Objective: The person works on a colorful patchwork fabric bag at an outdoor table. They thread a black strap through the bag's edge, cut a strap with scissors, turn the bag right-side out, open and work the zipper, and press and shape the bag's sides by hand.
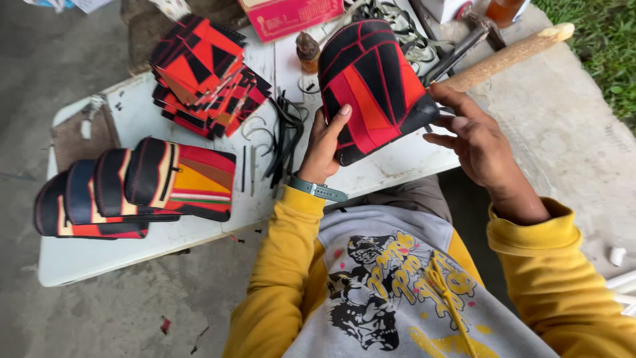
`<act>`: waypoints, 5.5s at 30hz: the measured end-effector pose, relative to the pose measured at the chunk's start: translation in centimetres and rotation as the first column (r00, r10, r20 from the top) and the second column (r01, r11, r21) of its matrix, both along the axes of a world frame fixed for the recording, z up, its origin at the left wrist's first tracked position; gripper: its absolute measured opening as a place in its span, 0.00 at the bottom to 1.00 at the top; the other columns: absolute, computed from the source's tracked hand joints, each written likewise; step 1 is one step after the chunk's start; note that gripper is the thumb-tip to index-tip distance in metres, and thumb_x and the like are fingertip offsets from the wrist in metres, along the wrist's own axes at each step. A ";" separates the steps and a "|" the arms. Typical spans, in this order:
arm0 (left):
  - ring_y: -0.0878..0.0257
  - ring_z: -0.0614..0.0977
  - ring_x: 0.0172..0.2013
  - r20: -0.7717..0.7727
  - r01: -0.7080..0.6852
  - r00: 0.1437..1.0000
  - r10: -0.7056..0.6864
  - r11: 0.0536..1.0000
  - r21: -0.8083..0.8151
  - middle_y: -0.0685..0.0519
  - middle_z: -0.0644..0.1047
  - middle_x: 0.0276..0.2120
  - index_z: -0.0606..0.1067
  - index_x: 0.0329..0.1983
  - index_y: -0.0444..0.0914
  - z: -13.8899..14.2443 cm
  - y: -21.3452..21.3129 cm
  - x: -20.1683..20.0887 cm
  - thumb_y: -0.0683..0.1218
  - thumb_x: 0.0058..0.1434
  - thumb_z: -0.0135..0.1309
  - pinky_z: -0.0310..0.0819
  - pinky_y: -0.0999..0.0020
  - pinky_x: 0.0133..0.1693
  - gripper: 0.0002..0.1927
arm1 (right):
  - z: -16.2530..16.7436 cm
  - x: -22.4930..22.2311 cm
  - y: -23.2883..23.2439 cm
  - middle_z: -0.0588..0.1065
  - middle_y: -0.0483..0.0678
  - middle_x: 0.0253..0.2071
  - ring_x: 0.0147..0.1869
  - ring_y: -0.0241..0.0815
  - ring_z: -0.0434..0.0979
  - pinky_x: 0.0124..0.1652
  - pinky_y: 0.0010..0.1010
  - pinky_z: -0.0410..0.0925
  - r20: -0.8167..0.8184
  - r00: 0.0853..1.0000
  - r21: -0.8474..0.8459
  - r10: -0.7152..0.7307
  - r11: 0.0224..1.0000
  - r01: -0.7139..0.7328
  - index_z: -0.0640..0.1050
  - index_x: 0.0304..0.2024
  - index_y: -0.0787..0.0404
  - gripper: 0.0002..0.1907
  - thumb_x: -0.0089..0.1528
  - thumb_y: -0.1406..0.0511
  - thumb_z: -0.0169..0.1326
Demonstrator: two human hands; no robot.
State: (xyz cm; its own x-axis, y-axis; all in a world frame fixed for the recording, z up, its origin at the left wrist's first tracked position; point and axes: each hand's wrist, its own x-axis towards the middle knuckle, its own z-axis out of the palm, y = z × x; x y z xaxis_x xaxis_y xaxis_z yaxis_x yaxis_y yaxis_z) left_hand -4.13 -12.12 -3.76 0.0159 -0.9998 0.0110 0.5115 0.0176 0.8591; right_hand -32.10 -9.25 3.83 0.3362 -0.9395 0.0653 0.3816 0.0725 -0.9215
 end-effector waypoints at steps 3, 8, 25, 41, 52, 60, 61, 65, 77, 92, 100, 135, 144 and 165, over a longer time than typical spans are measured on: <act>0.58 0.80 0.53 -0.210 0.195 0.963 -0.170 0.975 0.105 0.47 0.77 0.55 0.69 0.63 0.35 -1.6 -1.0 0.1 0.52 0.69 0.60 0.77 0.59 0.53 0.26 | -1.0 0.0 -0.4 0.68 0.44 0.68 0.67 0.39 0.72 0.60 0.33 0.72 -0.174 0.985 -0.194 -0.016 0.981 -0.018 0.62 0.74 0.63 0.38 0.60 0.79 0.47; 0.59 0.83 0.46 -0.357 0.381 0.888 -0.289 0.898 0.220 0.51 0.81 0.49 0.73 0.60 0.44 -1.8 -0.5 -0.3 0.60 0.68 0.54 0.80 0.53 0.43 0.24 | -2.2 0.4 -1.5 0.66 0.44 0.65 0.59 0.38 0.72 0.55 0.30 0.73 -0.347 0.921 -0.362 -0.177 0.931 0.043 0.61 0.77 0.63 0.44 0.60 0.79 0.60; 0.57 0.83 0.47 -0.268 0.200 0.951 -0.153 0.967 0.160 0.50 0.79 0.51 0.67 0.63 0.42 0.5 1.3 -3.4 0.66 0.64 0.53 0.84 0.52 0.42 0.33 | -2.2 2.3 -2.4 0.65 0.52 0.68 0.65 0.45 0.74 0.54 0.36 0.78 -0.315 0.905 -0.480 -0.285 0.871 0.107 0.54 0.76 0.61 0.58 0.51 0.68 0.75; 0.58 0.85 0.39 -0.285 0.193 0.949 -0.136 0.964 0.182 0.48 0.80 0.47 0.69 0.60 0.39 0.0 2.4 -4.2 0.62 0.67 0.52 0.83 0.58 0.34 0.28 | -3.7 -0.6 -4.5 0.72 0.58 0.61 0.57 0.46 0.76 0.56 0.39 0.71 -0.240 0.826 -0.560 -0.511 0.767 0.312 0.70 0.67 0.67 0.28 0.79 0.51 0.42; 0.57 0.80 0.37 -0.134 0.082 0.989 -0.055 0.975 0.207 0.44 0.77 0.45 0.70 0.63 0.30 -1.0 0.7 -5.4 0.62 0.69 0.55 0.76 0.62 0.34 0.34 | -3.9 5.5 5.3 0.51 0.51 0.78 0.83 0.61 0.43 0.71 0.67 0.41 -0.460 0.441 -0.870 -0.771 0.292 -0.398 0.63 0.68 0.36 0.34 0.62 0.44 0.54; 0.61 0.67 0.68 0.343 0.037 0.931 0.122 0.906 -0.422 0.47 0.64 0.70 0.48 0.79 0.36 1.2 4.2 -1.7 0.48 0.72 0.56 0.61 0.62 0.70 0.41 | -3.9 -0.5 -2.4 0.62 0.53 0.74 0.78 0.49 0.61 0.70 0.42 0.61 -0.096 0.995 -0.246 0.002 0.969 -0.026 0.47 0.78 0.61 0.56 0.58 0.61 0.67; 0.61 0.66 0.70 0.385 0.049 0.913 0.139 0.897 -0.439 0.47 0.63 0.71 0.48 0.79 0.36 1.0 4.3 -1.2 0.48 0.73 0.56 0.59 0.62 0.71 0.40 | -3.9 0.2 -2.9 0.63 0.53 0.74 0.78 0.48 0.61 0.71 0.40 0.59 -0.109 0.992 -0.220 0.068 0.971 -0.091 0.51 0.79 0.63 0.54 0.58 0.65 0.67; 0.60 0.64 0.72 0.446 0.019 0.874 0.192 0.904 -0.427 0.46 0.62 0.73 0.47 0.80 0.36 0.2 4.5 0.7 0.49 0.75 0.54 0.58 0.63 0.73 0.39 | -3.0 4.3 -2.3 0.66 0.52 0.72 0.74 0.43 0.65 0.71 0.36 0.60 -0.171 0.980 -0.252 0.100 0.957 -0.142 0.57 0.79 0.66 0.49 0.59 0.74 0.64; 0.61 0.77 0.56 0.126 -0.331 0.898 0.421 0.836 -0.437 0.48 0.72 0.57 0.65 0.65 0.34 4.1 8.4 5.2 0.47 0.63 0.68 0.77 0.61 0.55 0.33 | 0.8 17.7 0.2 0.69 0.59 0.71 0.70 0.64 0.69 0.70 0.51 0.65 -0.280 0.793 -0.960 -0.540 0.147 -0.239 0.70 0.71 0.64 0.36 0.61 0.76 0.64; 0.62 0.82 0.53 0.097 -0.608 0.669 0.737 0.618 -0.499 0.48 0.82 0.53 0.77 0.58 0.30 0.6 15.1 20.0 0.33 0.65 0.62 0.75 0.65 0.59 0.18 | -9.1 27.6 -1.7 0.73 0.52 0.63 0.69 0.56 0.67 0.65 0.53 0.60 -0.768 0.598 -0.639 -0.229 0.329 -0.695 0.77 0.60 0.59 0.24 0.62 0.58 0.58; 0.61 0.80 0.54 -0.122 -0.708 0.681 0.722 0.605 -0.365 0.48 0.79 0.54 0.73 0.60 0.31 -4.3 12.1 23.3 0.31 0.62 0.61 0.74 0.63 0.58 0.22 | -12.5 34.6 -0.8 0.64 0.54 0.68 0.77 0.64 0.53 0.61 0.78 0.47 -0.845 0.380 -0.485 -0.376 0.244 -0.840 0.75 0.59 0.56 0.27 0.59 0.54 0.54; 0.42 0.59 0.69 0.142 -0.994 0.017 0.990 0.032 -0.104 0.34 0.52 0.69 0.45 0.78 0.36 -7.6 14.0 29.9 0.69 0.68 0.42 0.55 0.52 0.68 0.48 | -10.2 38.2 2.3 0.45 0.72 0.77 0.79 0.74 0.46 0.61 0.48 0.67 -0.744 0.666 -0.612 -0.051 0.453 -0.648 0.41 0.78 0.57 0.60 0.56 0.61 0.67; 0.39 0.57 0.69 0.322 -0.994 -0.105 0.941 -0.108 -0.011 0.32 0.53 0.68 0.46 0.79 0.37 -6.9 9.6 29.6 0.72 0.67 0.35 0.51 0.52 0.67 0.48 | -11.1 40.9 1.0 0.43 0.72 0.77 0.79 0.73 0.44 0.65 0.49 0.63 -0.784 0.621 -0.539 0.013 0.483 -0.690 0.41 0.78 0.59 0.57 0.59 0.63 0.64; 0.49 0.60 0.75 0.156 -0.802 0.041 0.987 0.126 -0.584 0.38 0.57 0.74 0.50 0.77 0.30 -3.8 11.6 19.9 0.56 0.77 0.47 0.50 0.54 0.76 0.37 | -4.6 30.3 -10.0 0.78 0.54 0.52 0.48 0.41 0.84 0.45 0.30 0.75 -0.578 0.816 -0.557 0.013 0.724 -0.406 0.69 0.68 0.62 0.33 0.60 0.72 0.60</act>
State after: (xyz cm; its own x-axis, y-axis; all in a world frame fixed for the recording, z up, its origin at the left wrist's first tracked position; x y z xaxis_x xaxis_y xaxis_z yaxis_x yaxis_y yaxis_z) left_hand 15.82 -0.48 -7.52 0.7958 -0.1116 0.5952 -0.5050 0.4200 0.7540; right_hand -1.84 -19.29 -0.76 0.6825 -0.6312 0.3685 -0.0969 -0.5778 -0.8104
